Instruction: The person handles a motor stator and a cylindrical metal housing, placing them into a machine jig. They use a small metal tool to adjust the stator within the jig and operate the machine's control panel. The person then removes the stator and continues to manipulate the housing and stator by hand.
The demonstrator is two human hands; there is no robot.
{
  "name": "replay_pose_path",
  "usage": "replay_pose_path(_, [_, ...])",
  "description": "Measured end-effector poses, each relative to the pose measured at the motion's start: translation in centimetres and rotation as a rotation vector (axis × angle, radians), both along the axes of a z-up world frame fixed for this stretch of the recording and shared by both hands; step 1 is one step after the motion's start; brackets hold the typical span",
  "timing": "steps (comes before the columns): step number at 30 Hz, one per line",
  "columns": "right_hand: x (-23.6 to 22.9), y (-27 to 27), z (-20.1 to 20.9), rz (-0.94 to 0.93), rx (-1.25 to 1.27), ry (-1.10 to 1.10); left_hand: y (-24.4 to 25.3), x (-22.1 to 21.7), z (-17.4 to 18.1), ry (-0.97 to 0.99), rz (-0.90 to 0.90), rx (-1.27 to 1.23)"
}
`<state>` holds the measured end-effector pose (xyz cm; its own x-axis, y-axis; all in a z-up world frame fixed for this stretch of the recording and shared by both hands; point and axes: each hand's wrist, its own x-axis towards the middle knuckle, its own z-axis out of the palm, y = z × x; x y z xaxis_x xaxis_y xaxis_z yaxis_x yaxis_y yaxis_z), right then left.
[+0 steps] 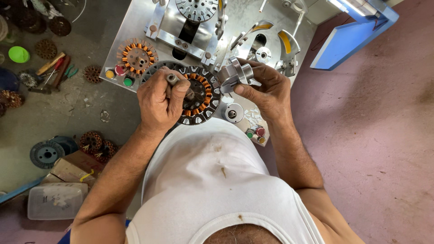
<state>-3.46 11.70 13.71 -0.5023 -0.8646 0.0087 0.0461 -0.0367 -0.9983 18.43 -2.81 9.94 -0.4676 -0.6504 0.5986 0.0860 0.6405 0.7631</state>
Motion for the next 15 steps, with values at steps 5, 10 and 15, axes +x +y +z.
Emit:
replay_pose_path(5, [-0.4,-1.0,1.0,0.008,0.055,0.056,0.0,-0.4,0.4,-0.025,0.052,0.077])
replay_pose_path(10, [-0.6,-1.9,2.7,0.009,0.131,0.125,-0.4,-0.7,0.8,-0.029,0.111,0.044])
replay_pose_path(15, [-0.7,-2.5,4.4,0.047,0.128,0.229,-0.7,-0.7,2.1,0.004,0.117,-0.020])
